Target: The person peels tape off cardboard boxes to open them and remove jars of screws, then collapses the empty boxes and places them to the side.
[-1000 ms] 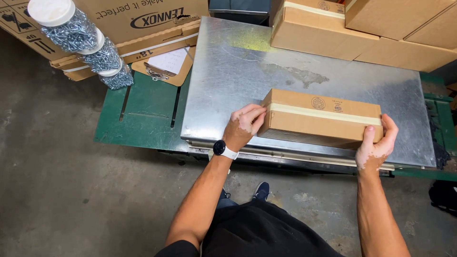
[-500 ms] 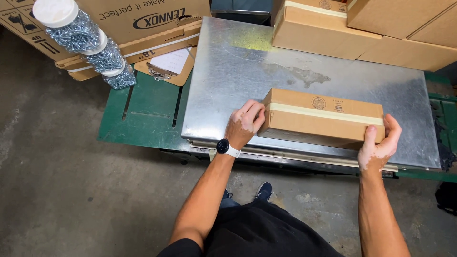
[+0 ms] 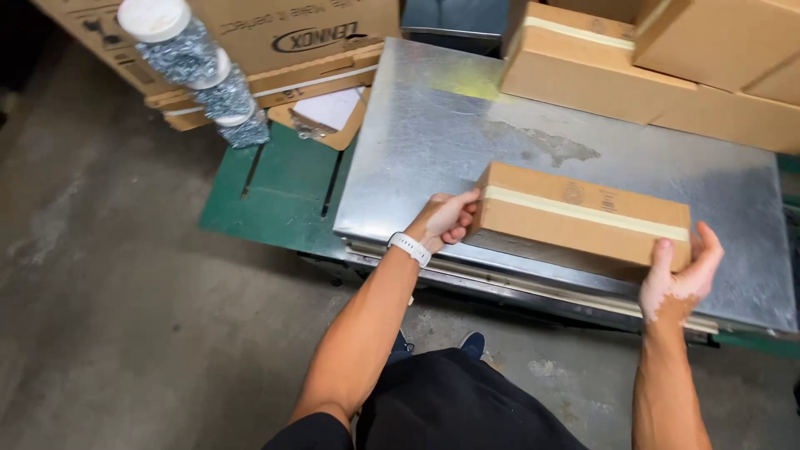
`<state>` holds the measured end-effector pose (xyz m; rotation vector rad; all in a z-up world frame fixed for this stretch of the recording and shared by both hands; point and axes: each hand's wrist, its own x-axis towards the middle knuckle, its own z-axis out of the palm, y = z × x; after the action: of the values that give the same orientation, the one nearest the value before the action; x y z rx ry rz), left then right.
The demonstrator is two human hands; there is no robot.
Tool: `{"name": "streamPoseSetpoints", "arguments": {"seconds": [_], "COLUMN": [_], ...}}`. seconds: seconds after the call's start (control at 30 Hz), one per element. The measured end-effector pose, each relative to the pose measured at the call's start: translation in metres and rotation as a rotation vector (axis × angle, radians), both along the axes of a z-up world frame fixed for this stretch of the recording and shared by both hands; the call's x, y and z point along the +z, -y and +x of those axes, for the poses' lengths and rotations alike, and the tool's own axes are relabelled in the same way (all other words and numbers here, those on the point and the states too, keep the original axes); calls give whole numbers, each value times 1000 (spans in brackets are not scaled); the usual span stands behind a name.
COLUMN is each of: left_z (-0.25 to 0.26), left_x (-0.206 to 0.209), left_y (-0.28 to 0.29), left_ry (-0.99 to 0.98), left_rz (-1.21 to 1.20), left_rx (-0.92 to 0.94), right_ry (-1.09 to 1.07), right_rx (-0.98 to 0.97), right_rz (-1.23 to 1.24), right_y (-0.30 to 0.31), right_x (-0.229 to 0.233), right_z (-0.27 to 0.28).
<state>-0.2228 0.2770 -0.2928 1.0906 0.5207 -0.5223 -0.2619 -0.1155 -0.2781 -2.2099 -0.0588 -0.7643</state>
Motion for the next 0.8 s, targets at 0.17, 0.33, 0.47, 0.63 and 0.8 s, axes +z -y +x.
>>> {"name": "streamPoseSetpoints", "arguments": {"seconds": [0.17,0.33,0.47,0.63,0.8], "left_z": [13,2,-1,-23,-37], "left_x": [-23,6,6,54,55], "left_y": [-2,4,6,17,26], "left_ry": [2,31,190,381,696], "left_rz": [-175,-78,83,368,554], "left_rx": [-39,140,304,389,468], "right_ry": [0,-39,-85,92,-164], "right_rx": [4,-14,-77,-53,600], "right_rz": [-13,-10,-21,-274,-291], "right_y": [-1,-3,-9,-50,-153], "right_x": [5,10,25,85,151], "right_z": [-3,-4,-6,19,87]}}
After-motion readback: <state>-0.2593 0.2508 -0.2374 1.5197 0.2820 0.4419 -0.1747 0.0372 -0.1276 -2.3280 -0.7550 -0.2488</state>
